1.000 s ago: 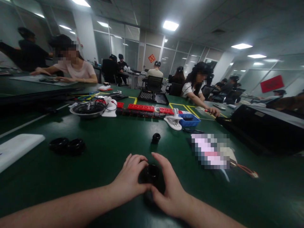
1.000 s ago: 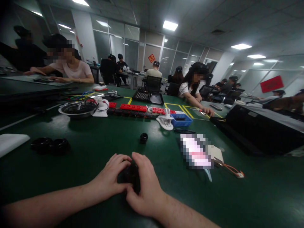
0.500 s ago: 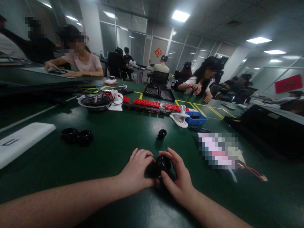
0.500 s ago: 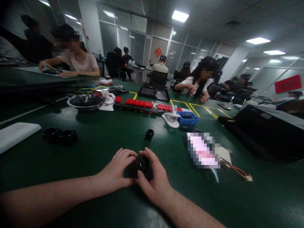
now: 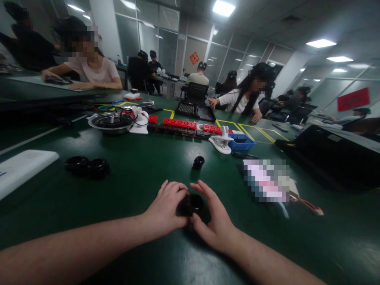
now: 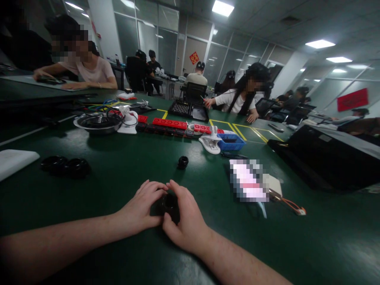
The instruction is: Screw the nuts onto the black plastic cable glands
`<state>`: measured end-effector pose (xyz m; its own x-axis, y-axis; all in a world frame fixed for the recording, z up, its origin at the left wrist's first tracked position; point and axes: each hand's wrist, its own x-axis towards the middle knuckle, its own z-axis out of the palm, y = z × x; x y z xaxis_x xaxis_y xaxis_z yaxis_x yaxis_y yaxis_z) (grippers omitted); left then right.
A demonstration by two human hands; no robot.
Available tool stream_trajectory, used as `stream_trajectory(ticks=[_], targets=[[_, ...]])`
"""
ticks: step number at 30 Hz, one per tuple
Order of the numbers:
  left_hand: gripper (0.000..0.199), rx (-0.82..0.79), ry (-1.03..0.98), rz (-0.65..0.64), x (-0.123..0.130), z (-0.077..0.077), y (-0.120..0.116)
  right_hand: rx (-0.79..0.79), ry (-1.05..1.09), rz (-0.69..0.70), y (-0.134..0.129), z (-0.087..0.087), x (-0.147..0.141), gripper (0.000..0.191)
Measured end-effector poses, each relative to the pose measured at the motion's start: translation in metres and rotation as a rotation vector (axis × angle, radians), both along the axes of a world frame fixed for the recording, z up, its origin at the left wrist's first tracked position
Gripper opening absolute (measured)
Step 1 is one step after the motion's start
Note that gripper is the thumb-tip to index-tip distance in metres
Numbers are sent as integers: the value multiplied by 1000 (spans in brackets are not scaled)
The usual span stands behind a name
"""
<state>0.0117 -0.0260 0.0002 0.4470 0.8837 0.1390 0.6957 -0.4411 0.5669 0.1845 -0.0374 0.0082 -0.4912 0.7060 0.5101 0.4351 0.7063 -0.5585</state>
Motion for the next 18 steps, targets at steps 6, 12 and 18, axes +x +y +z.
stream_trajectory(ticks=[6,12,18], targets=[[37,12,5,-11,-1,-1,0,33,-45,-158,5,-2,-5,78],[38,1,9,-9,0,1,0,12,86,-34,4,-7,0,61],[39,16,1,-16,-1,1,-1,29,-33,16,0,2,8,62]])
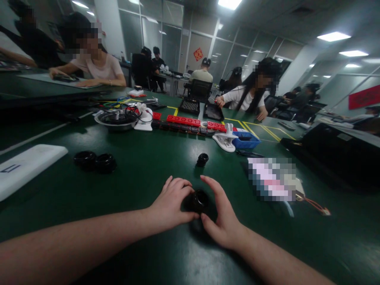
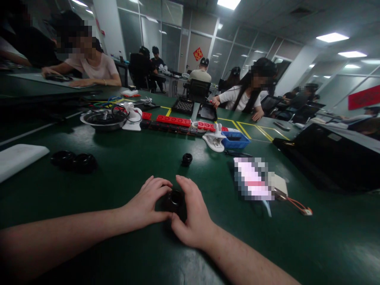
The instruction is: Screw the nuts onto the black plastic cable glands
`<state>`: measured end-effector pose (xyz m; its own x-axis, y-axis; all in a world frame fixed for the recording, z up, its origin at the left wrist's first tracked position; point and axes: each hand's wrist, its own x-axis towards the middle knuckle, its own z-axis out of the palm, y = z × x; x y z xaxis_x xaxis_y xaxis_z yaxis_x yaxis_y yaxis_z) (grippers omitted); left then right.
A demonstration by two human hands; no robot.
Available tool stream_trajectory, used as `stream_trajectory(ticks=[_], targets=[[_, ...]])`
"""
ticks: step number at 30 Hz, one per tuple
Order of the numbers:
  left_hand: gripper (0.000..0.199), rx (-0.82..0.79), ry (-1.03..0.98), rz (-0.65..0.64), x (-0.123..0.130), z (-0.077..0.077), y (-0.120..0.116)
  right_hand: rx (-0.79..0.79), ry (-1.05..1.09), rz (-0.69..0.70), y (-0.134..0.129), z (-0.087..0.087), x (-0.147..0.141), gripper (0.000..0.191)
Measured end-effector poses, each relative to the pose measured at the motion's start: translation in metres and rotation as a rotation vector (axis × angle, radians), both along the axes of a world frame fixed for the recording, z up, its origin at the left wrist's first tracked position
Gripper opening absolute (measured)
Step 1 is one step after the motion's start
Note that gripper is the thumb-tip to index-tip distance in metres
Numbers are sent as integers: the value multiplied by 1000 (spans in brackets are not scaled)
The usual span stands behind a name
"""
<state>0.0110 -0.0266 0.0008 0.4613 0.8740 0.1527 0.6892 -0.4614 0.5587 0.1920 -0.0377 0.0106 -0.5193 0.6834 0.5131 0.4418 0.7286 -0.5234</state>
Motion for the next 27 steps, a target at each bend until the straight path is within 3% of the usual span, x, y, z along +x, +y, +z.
stream_trajectory(ticks=[4,7,12,16,23,27], targets=[[40,0,-2,-9,-1,-1,0,60,47,-139,3,-3,-4,70],[39,4,12,-6,0,-2,0,21,67,-182,6,-9,-8,78],[37,8,7,-1,0,-1,0,23,170,-57,4,-11,-7,70],[39,5,13,-7,0,1,-1,-5,65,30,0,-5,-5,71],[41,-4,45,-17,0,2,-1,2,-37,-152,7,-6,-9,78],[40,-1,33,-18,1,2,-1,-91,16,-67,7,-6,-8,62]])
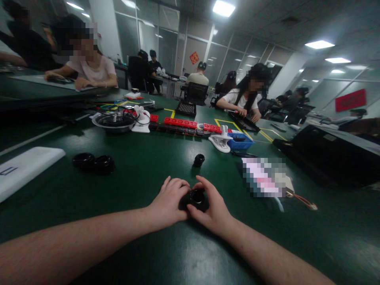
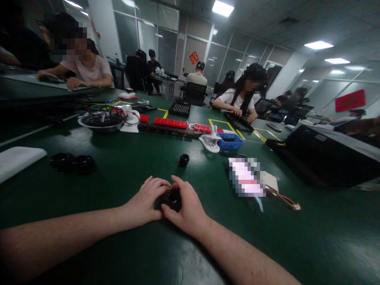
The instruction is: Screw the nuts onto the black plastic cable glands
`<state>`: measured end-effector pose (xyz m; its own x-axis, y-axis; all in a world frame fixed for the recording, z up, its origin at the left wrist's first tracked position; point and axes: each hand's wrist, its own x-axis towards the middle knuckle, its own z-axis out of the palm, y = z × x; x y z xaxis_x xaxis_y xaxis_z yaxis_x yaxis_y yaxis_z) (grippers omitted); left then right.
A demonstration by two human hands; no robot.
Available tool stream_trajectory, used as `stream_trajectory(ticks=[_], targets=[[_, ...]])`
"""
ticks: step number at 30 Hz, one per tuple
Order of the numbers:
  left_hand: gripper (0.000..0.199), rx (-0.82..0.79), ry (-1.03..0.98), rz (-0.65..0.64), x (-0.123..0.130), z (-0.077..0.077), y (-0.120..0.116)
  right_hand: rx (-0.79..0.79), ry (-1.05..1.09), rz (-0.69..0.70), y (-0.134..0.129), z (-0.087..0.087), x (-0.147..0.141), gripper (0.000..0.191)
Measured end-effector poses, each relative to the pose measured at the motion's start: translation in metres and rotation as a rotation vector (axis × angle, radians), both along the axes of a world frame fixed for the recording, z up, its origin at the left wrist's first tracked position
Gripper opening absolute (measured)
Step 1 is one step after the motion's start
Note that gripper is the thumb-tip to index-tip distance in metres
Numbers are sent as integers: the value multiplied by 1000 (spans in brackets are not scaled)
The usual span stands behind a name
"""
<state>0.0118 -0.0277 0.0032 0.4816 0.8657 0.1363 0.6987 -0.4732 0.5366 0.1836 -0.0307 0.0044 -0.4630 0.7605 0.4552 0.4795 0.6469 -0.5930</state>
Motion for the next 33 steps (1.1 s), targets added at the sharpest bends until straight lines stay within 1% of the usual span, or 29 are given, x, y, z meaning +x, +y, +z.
stream_trajectory(ticks=[2,3,4,7,9,10,11,13,15,16,17,18,20,22,24,25,26,28,30,31,32,33], targets=[[39,1,-10,3,0,0,0,9,18,91,-1,3,2,62],[38,1,-11,3,0,0,-1,27,7,110,-2,4,2,64],[37,3,-9,2,0,0,-1,49,-10,100,-3,5,2,65],[38,14,-2,-1,0,-2,0,103,-43,-27,-3,5,0,71],[38,16,0,-3,0,-3,0,75,-43,-100,-2,4,-2,71],[38,15,0,-2,0,-3,1,53,-43,-106,-2,4,-3,67],[40,13,1,-1,1,-3,1,34,-44,-86,-2,4,-3,62],[44,13,-2,4,1,-2,1,33,-37,12,-4,7,-2,57],[45,15,-6,15,2,-2,0,74,-28,130,-6,12,-1,60],[44,15,-6,20,2,-1,0,92,-29,160,-8,14,0,62],[42,13,-3,20,2,-1,0,104,-33,157,-9,15,0,62],[40,13,2,18,2,-2,0,106,-37,123,-9,16,0,62],[37,20,12,9,2,-2,0,86,-51,4,-9,16,-2,61],[35,38,12,8,2,-2,0,50,-63,-112,-7,14,-5,65],[34,44,4,9,2,-2,0,9,-86,-171,-5,12,-8,70],[34,38,0,8,2,-1,-1,-10,-97,-174,-5,12,-8,69],[34,30,-5,8,2,0,-1,-27,-102,-157,-5,11,-8,66],[37,15,-17,12,2,1,-2,-37,-96,-65,-6,11,-7,60],[42,11,-29,18,2,2,-2,-5,-78,52,-7,11,-3,61],[43,10,-33,19,2,1,-2,18,-72,87,-8,12,-2,64],[42,10,-35,19,2,1,-2,40,-70,98,-8,11,0,66],[41,12,-34,17,1,0,-1,58,-67,78,-8,11,1,66]])
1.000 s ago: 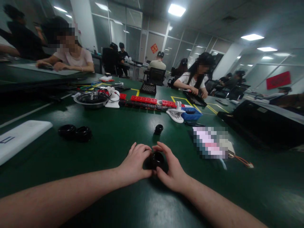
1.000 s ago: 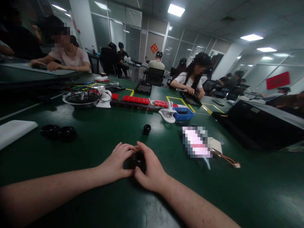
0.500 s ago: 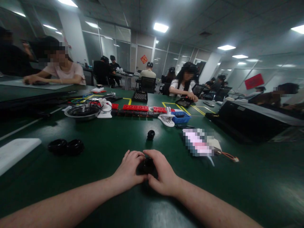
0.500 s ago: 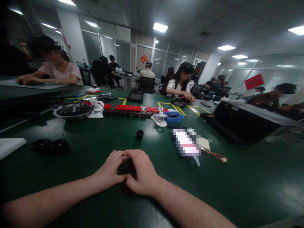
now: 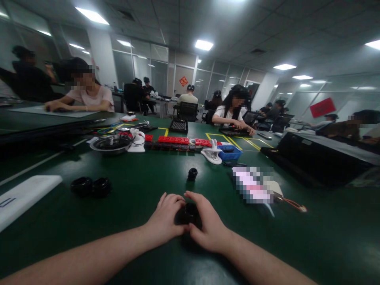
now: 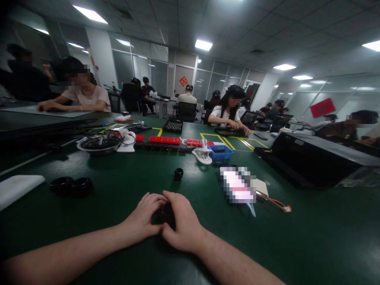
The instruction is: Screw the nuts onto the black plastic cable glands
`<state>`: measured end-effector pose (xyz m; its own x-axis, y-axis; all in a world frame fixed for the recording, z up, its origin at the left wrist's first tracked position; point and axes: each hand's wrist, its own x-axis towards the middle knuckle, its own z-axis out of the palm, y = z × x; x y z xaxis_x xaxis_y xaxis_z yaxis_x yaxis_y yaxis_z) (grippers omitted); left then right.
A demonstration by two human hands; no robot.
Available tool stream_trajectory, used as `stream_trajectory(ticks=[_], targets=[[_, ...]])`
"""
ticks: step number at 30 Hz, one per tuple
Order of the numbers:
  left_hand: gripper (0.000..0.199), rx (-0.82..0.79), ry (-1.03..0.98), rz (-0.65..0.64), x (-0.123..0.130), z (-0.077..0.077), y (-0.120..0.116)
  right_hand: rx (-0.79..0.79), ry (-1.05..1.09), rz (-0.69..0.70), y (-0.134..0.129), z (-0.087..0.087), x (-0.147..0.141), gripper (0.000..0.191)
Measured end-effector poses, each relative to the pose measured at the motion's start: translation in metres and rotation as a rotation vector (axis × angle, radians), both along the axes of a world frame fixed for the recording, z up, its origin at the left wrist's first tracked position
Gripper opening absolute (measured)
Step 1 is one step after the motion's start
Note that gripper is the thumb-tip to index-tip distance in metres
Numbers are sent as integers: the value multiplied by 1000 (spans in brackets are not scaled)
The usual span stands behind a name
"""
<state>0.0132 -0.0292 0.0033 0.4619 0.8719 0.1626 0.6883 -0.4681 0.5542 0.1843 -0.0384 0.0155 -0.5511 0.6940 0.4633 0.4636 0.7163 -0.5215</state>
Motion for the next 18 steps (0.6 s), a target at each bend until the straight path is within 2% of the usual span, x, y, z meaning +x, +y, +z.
stream_trajectory(ticks=[4,7,10,12,15,18], targets=[[37,6,13,-5,-1,-3,2,16,17,-185,3,-3,-2,65],[37,-1,12,-10,-1,-3,2,-14,2,-239,4,-5,-6,69],[37,-1,10,-6,-1,-2,1,-47,-14,-218,2,-4,-7,64],[39,-2,5,-1,-1,-1,0,-49,-9,-147,0,-3,-6,58],[41,-1,1,3,-1,-1,0,-20,1,-31,-3,0,-3,63],[37,5,6,-5,-1,0,0,-6,-5,-105,-3,1,-4,69]])
